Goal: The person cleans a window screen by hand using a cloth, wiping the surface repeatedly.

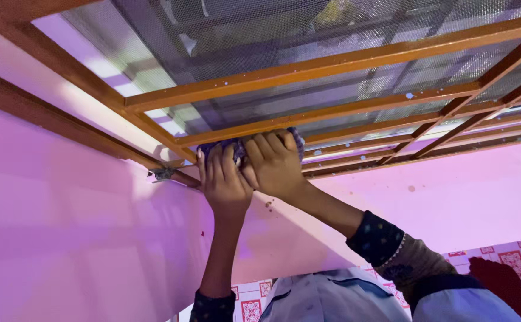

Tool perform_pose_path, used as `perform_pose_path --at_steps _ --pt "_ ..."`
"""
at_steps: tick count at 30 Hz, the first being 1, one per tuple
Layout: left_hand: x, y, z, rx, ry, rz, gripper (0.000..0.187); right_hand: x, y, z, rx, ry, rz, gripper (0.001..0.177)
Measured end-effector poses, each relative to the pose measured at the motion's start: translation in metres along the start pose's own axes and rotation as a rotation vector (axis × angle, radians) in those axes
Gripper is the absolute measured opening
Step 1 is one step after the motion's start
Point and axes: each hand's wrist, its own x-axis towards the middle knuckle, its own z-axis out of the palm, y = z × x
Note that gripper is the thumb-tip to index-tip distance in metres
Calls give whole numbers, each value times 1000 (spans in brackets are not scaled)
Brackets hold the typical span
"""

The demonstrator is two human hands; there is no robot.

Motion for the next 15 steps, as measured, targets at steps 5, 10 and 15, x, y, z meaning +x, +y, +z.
perform_pose_path --at_steps 5,10,15 --pt "12 30 12 9 36 -27 43 -11 26 -18 27 -49 -61 38" --pt "25 124 66 -39 -65 119 44 -66 128 -72 -140 -102 86 33" --pt "38 193 89 -132 -88 219 41 -89 172 -121 -209 -22 139 39"
